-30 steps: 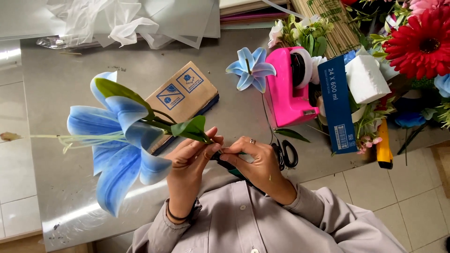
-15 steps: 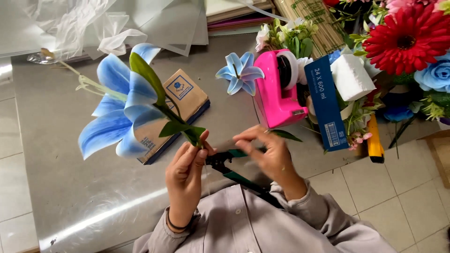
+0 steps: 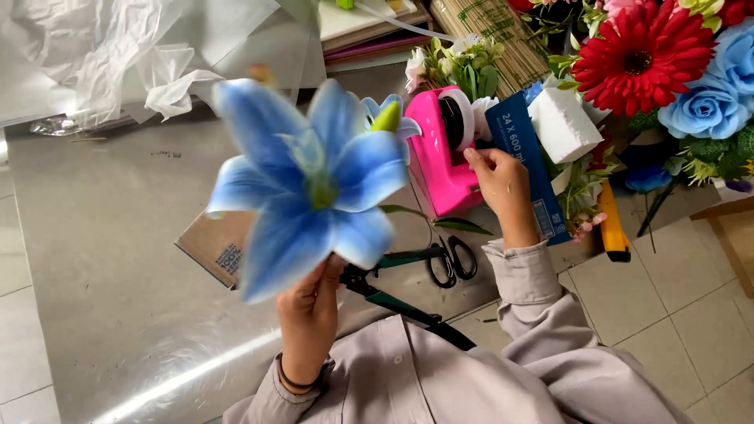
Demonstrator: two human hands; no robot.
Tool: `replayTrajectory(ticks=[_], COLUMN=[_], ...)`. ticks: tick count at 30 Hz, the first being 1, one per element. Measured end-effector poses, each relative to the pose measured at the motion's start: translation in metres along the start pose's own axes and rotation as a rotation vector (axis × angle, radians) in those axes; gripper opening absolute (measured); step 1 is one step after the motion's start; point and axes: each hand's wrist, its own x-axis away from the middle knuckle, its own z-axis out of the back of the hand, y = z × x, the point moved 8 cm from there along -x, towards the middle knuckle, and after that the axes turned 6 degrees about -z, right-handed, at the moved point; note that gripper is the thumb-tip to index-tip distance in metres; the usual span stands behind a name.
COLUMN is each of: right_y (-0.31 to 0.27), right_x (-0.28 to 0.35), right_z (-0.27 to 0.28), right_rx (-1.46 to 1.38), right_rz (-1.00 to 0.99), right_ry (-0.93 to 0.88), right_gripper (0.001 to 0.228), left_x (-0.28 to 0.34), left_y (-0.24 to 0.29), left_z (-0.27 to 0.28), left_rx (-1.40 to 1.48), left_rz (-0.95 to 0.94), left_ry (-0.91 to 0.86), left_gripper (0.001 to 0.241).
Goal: Trimming flower stems with cutters and inserting them into floral foam to create a bouquet arrangement.
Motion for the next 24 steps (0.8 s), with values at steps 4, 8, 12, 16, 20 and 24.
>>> replayTrajectory(ticks=[4, 8, 12, 16, 20, 24], right_y=[0.005, -0.005, -0.023, -0.02, -0.016, -0.025], right_x=[-0.014, 0.0, 0.053, 0.088, 0.089, 0.071], right_z=[-0.014, 0.002, 0.027, 0.034, 0.034, 0.028], right_rx=[-0.01, -0.022, -0.113, -0.201, -0.444, -0.62], right_rz=[0.062, 0.289, 0.356, 0.359, 0.285, 0.184], right_ry=[0.067, 0.242, 0.231, 0.182, 0.145, 0.071], right_gripper=[0.04, 0.031, 0.022, 0.021, 0.022, 0.017], left_x=[-0.006, -0.012, -0.005, -0.013, -0.013, -0.013], left_y=[0.016, 0.024, -0.008, 0.001, -0.007, -0.015], left_z=[-0.003, -0.006, -0.008, -0.01, -0.013, -0.019], left_rx=[-0.076, -0.112, 0.023, 0.123, 0.158, 0.244], left_rz=[-0.168, -0.222, 0.06, -0.051, -0.048, -0.001], left_ry=[0.03, 0.049, 0.076, 0.104, 0.108, 0.106], left_gripper=[0.036, 0.016, 0.024, 0.016, 0.011, 0.012])
